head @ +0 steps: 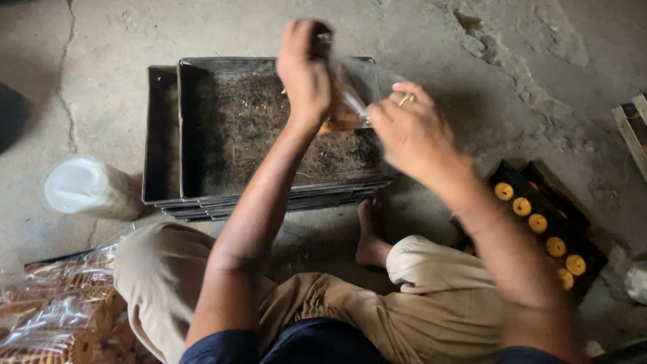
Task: The person sits on the floor and packs round, ridged cookies from metal baking trays into clear plastic bags. They place cookies into the bags, fold the tops, and set the filled bags aside on a stack of previously packed items.
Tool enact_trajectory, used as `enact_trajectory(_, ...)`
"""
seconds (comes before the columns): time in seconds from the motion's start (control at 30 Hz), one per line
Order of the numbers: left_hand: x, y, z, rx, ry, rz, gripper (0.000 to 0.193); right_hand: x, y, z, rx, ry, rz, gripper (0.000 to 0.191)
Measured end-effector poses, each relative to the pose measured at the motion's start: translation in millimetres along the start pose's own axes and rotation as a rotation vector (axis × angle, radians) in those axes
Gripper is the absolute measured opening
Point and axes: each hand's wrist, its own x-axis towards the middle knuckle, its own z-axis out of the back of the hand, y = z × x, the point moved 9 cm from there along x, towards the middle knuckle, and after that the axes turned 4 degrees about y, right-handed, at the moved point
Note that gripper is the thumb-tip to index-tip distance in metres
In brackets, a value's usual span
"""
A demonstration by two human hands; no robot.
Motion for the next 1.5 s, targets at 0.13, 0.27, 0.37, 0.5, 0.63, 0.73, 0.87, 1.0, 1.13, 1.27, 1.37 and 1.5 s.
enact_trajectory(0.13, -52, 83, 5, -0.866, -0.15, 0.806, 0.016, -2, 27, -17, 0.105, -0.295, 0.058, 0.019)
enact_trajectory(0.27, -66, 99, 11, -1.079, -0.127, 0.895, 0.027, -6, -20, -108, 0.947, -0.097, -0.567, 0.019)
enact_trajectory(0.37, -56, 62, 56, -0.232, -0.215, 0.453, 0.012, 6, -34, -127, 1.053, -0.159, -0.431, 0.028)
enact_trajectory(0.5, -85, 5, 10, 0.656, 0.383, 0.283, 0.011, 24, -45, -130, 1.249, -0.138, -0.174, 0.01)
enact_trajectory(0.63, -90, -46, 16, 0.264, 0.176, -0.089, 0.008, 5, -55, -171, 1.663, -0.076, -0.773, 0.022)
enact_trajectory(0.73, -91, 31, 19, -0.444, -0.086, 0.586, 0.021, -7, -34, -178, 1.663, -0.145, -0.853, 0.027)
enact_trajectory(0.87, -80, 32, 8, -0.352, 0.04, 0.481, 0.036, -7, -16, -157, 1.209, -0.255, -0.502, 0.047)
enact_trajectory(1.0, -63, 10, 36, -0.237, 0.117, 0.269, 0.033, -4, -2, -145, 1.101, -0.283, -0.289, 0.026)
enact_trajectory(1.13, -61, 19, 47, -0.752, 0.275, 0.55, 0.033, 19, -1, -119, 0.93, -0.235, -0.169, 0.016)
enact_trajectory(1.27, -97, 15, 25, -0.866, 0.5, 0.867, 0.036, 51, -28, -93, 1.148, -0.215, -0.211, 0.018)
enact_trajectory(1.37, -99, -1, 11, -1.211, 0.267, 0.722, 0.039, 74, -34, -78, 0.963, -0.176, -0.282, 0.015)
enact_trajectory(1.5, -111, 11, 6, -1.024, 0.089, 0.786, 0.038, 86, -11, -55, 0.529, -0.204, -0.353, 0.01)
